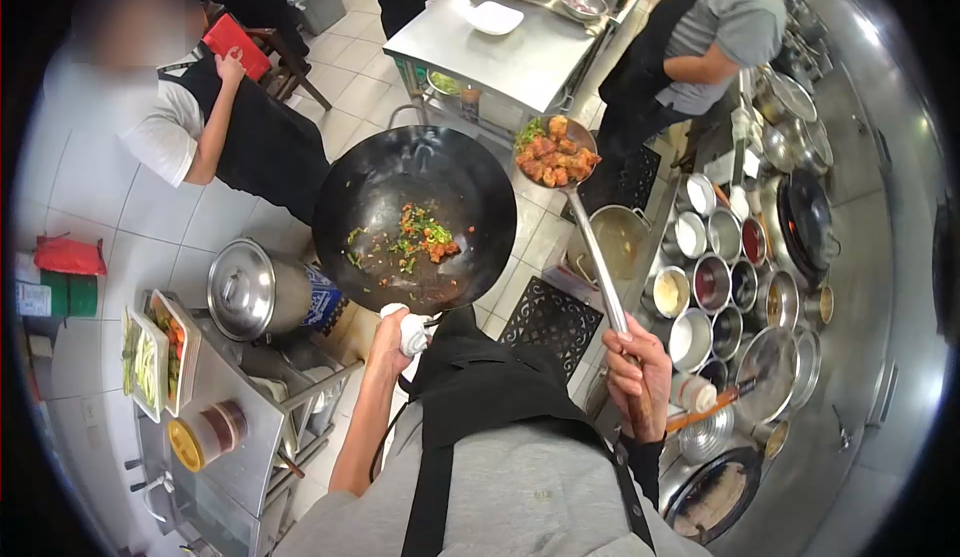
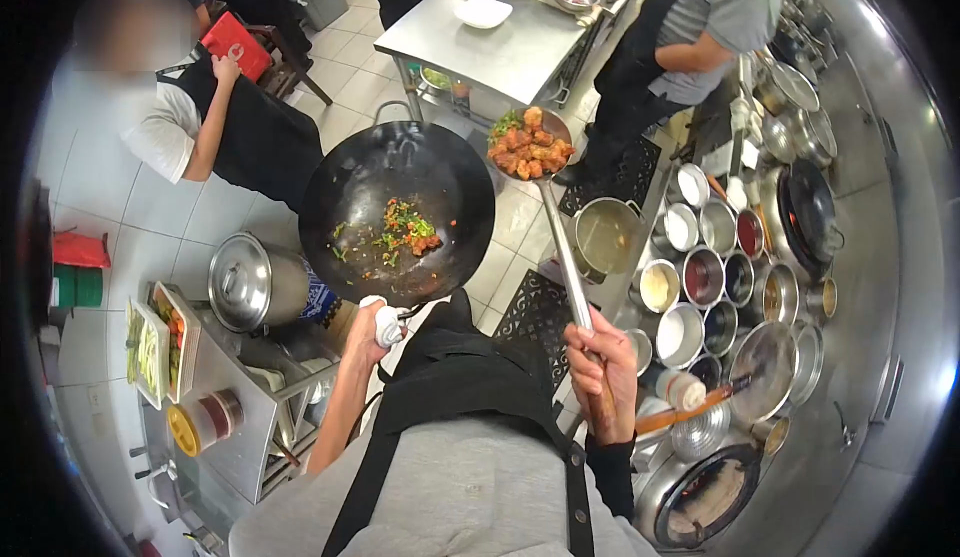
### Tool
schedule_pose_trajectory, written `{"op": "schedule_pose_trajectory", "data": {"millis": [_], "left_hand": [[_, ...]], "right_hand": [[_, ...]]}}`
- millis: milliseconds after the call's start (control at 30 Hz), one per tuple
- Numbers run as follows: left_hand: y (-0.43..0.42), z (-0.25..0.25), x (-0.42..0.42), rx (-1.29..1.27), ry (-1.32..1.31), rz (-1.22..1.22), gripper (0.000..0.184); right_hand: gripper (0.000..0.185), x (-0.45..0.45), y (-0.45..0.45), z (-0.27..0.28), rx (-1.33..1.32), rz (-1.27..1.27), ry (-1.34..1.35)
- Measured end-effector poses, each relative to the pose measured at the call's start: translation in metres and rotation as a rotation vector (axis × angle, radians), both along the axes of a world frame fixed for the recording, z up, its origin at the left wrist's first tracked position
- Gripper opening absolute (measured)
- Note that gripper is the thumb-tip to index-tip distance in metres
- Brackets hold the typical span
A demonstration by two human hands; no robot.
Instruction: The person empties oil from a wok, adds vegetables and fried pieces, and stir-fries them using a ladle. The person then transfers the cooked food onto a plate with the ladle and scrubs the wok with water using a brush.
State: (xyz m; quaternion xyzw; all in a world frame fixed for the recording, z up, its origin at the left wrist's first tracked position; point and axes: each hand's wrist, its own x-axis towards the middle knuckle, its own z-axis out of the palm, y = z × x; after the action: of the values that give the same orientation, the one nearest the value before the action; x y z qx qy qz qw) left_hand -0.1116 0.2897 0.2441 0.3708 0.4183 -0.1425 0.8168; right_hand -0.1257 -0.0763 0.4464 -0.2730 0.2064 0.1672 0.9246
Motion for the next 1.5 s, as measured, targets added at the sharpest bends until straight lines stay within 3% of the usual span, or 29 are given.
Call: {"op": "schedule_pose_trajectory", "data": {"millis": [33, 133, 200, 300, 433, 467, 533, 667, 767, 900, 1033, 1233, 1367, 1500], "left_hand": [[0.003, 0.005, 0.013, -0.064, -0.018, -0.003, 0.015], [0.009, -0.008, 0.051, -0.161, -0.001, 0.094, 0.013], [0.002, 0.014, 0.082, -0.189, -0.02, 0.145, 0.012], [-0.011, 0.033, 0.12, -0.177, -0.003, 0.251, 0.015], [-0.033, 0.043, 0.171, -0.076, -0.031, 0.307, 0.004], [-0.035, 0.023, 0.172, -0.05, -0.081, 0.257, 0.01], [-0.06, 0.041, 0.201, 0.116, 0.045, 0.327, 0.013], [-0.091, 0.062, 0.253, 0.203, 0.092, 0.426, 0.017], [-0.106, 0.072, 0.278, 0.241, 0.046, 0.441, 0.017], [-0.107, 0.06, 0.304, 0.259, 0.049, 0.448, 0.018], [-0.1, 0.046, 0.327, 0.269, 0.022, 0.469, 0.019], [-0.094, 0.046, 0.362, 0.28, -0.018, 0.462, 0.02], [-0.095, 0.06, 0.393, 0.341, -0.036, 0.503, 0.018], [-0.088, 0.049, 0.422, 0.506, -0.067, 0.465, 0.01]], "right_hand": [[0.034, 0.026, 0.002, 0.001, -0.023, -0.007, 0.006], [0.04, 0.103, 0.001, 0.0, -0.007, -0.023, 0.014], [0.029, 0.162, 0.0, 0.002, -0.027, 0.036, -0.045], [0.032, 0.251, -0.004, -0.002, -0.052, 0.098, -0.098], [0.028, 0.394, -0.012, -0.034, -0.144, 0.235, -0.171], [0.03, 0.428, -0.015, -0.051, -0.137, 0.231, -0.179], [0.035, 0.493, -0.014, -0.064, -0.355, 0.337, -0.202], [0.043, 0.589, -0.009, -0.095, -0.502, 0.399, -0.243], [0.053, 0.62, -0.006, -0.106, -0.631, 0.468, -0.297], [0.064, 0.616, 0.003, -0.117, -1.068, 0.484, -0.426], [0.061, 0.624, 0.006, -0.118, -1.363, 0.535, -0.505], [0.063, 0.64, -0.001, -0.158, -1.613, 0.295, -0.973], [0.064, 0.633, -0.011, -0.134, -1.548, 0.433, -0.789], [0.062, 0.611, -0.023, -0.137, -1.264, 0.316, -0.871]]}}
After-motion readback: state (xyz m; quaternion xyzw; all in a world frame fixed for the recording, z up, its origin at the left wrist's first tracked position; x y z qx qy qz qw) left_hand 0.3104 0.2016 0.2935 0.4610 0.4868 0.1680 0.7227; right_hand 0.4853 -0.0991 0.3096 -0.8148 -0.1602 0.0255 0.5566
